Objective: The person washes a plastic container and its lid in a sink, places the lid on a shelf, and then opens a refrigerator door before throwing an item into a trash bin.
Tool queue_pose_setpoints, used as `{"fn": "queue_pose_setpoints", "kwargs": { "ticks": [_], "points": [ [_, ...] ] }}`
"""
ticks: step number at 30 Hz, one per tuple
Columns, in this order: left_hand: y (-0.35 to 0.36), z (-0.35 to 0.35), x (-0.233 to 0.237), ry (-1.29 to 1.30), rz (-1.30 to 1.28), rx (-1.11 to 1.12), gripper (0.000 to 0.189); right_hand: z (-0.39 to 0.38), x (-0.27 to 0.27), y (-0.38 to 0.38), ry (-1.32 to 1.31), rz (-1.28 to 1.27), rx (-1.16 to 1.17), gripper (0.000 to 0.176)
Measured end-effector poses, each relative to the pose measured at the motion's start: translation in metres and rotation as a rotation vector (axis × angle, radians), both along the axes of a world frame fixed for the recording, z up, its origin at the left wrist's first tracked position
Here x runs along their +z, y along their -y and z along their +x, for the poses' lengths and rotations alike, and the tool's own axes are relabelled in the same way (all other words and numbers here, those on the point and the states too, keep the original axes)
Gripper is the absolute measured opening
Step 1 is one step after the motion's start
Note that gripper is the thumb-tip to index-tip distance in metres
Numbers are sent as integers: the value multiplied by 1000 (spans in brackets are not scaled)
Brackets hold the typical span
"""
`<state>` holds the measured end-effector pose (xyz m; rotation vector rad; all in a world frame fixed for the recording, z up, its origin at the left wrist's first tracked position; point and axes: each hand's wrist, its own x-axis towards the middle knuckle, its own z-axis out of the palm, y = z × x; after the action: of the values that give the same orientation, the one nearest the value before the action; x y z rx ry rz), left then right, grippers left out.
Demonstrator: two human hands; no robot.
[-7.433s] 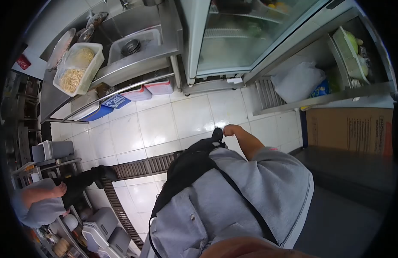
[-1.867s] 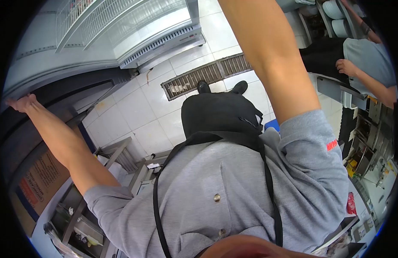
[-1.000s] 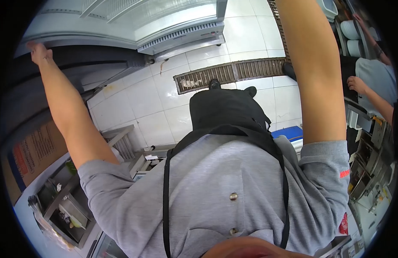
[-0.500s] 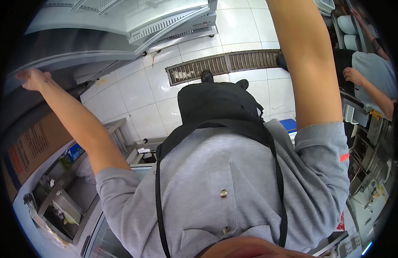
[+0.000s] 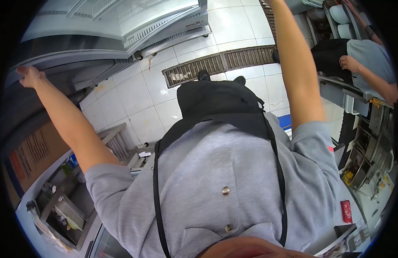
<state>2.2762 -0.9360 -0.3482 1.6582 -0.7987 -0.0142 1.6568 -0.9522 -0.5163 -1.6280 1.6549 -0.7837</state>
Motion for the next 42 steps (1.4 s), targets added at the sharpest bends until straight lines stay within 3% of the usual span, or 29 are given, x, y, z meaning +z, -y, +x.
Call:
{"fn": "queue_pose_setpoints", "kwargs": {
  "ticks": [3, 6, 7, 10, 11, 13, 18, 23, 29, 31, 32, 33, 36, 37, 38, 40, 42],
  "points": [
    [25, 11, 0, 22, 34, -46, 64, -32, -83, -71, -24, 124, 69, 39],
    [60, 30, -2, -39, -16, -144, 58, -64, -152, -170, 94, 520, -144, 38],
    [59, 6, 0, -66, -59, -93, 54, -76, -186, -207, 275, 532, -227, 41],
    [80, 3, -8, -41, -7, -60, 56, -74, -203, -300, 365, 803, -432, 43],
    [115, 49, -20, 37, -49, -74, 56, -69, -203, -319, 391, 838, -496, 42],
    [128, 51, -21, -10, -57, -116, 58, -57, -207, -347, 472, 859, -637, 41],
    [125, 60, -21, 41, 10, -212, 63, -23, -229, -349, 534, 850, -704, 42],
    [71, -1, 1, -131, 82, -419, 65, -3, -225, -307, 303, 799, -389, 42],
    [60, -17, 6, -182, 115, -501, 73, -17, -200, -291, 366, 683, -424, 40],
    [58, -22, -2, -34, 37, -499, 76, -24, -200, -299, 371, 670, -486, 39],
    [58, -28, -2, -91, 27, -417, 78, -27, -202, -304, 379, 668, -506, 39],
    [78, 12, -14, -99, -12, -374, 79, -29, -202, -311, 372, 695, -568, 38],
    [49, -25, -14, -76, 89, -34, 69, -28, -216, -337, 385, 733, -682, 35],
    [55, -1, -24, 59, -43, 12, 79, -23, -215, -344, 411, 767, -724, 34],
    [54, 22, -35, 47, -123, -90, 87, -18, -214, -350, 434, 799, -762, 33],
    [33, -14, -37, -37, -212, 69, 99, -8, -221, -356, 441, 865, -742, 30],
    [17, -15, -43, -25, -221, 61, 103, -2, -231, -356, 360, 939, -669, 32]
  ]
}}
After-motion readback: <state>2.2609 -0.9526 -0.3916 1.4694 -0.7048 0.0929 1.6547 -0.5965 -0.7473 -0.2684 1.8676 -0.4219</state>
